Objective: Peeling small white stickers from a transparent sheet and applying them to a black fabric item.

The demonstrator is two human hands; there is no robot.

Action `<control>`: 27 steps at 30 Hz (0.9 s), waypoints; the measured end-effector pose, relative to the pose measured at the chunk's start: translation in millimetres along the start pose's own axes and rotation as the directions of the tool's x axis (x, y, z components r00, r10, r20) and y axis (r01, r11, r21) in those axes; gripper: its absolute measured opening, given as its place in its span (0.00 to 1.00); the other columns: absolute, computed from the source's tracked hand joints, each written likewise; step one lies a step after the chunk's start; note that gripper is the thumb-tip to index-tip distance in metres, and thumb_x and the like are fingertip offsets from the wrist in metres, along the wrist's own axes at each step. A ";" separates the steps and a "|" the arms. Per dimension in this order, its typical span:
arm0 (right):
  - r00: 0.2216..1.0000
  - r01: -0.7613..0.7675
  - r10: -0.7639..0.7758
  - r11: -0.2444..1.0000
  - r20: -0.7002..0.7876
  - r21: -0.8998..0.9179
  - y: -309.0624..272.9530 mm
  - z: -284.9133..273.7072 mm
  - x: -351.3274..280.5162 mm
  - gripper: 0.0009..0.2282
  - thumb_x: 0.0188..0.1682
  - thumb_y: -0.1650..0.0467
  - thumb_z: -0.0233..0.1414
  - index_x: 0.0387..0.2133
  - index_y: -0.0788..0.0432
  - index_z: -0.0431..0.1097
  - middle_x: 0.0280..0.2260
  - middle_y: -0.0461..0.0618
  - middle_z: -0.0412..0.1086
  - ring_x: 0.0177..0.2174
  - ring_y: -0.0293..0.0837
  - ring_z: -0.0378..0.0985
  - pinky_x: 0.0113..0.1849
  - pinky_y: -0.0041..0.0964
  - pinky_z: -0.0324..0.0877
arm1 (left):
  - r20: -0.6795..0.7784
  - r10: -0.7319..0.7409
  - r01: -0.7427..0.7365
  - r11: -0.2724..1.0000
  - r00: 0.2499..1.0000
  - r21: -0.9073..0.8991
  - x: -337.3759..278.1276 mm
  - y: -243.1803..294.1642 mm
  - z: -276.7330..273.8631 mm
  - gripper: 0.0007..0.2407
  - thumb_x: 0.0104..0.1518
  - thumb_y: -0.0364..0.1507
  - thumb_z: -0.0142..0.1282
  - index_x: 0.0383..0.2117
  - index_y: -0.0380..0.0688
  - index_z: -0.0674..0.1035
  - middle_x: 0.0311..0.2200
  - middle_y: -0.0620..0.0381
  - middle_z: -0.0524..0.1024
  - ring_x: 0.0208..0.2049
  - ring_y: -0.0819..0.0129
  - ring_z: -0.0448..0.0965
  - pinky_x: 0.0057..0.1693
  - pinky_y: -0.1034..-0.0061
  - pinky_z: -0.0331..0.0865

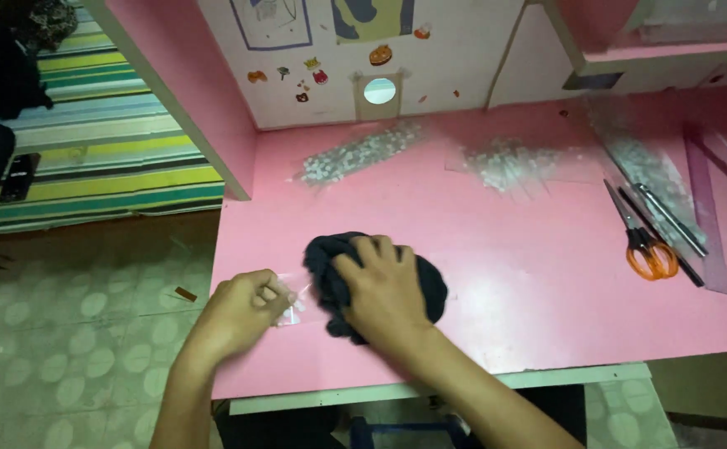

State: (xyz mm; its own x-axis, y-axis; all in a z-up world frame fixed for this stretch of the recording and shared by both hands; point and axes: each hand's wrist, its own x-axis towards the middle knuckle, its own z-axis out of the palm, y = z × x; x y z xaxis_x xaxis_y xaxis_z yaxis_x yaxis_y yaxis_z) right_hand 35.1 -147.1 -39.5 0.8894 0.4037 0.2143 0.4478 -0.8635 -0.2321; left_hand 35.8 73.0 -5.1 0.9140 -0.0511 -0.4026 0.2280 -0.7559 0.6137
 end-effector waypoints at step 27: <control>0.993 0.002 0.003 0.999 -0.116 0.042 15.3 1.6 -17.4 0.22 0.28 0.69 0.61 0.41 0.47 0.75 0.43 0.53 0.68 0.44 0.62 0.72 0.39 0.57 0.70 | -0.138 -0.056 0.081 0.980 0.989 0.183 -9.1 -9.0 14.7 0.10 0.61 0.37 0.50 0.34 0.55 0.86 0.28 0.51 0.85 0.41 0.46 0.85 0.48 0.56 0.75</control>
State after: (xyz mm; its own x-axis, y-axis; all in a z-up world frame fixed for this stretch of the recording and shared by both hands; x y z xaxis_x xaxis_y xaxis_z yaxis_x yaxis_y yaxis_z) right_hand 26.7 -166.8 -48.2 0.8743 0.3629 0.3224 0.4526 -0.8494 -0.2715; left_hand 20.6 70.7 -16.9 0.9372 0.0822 -0.3390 0.2364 -0.8643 0.4440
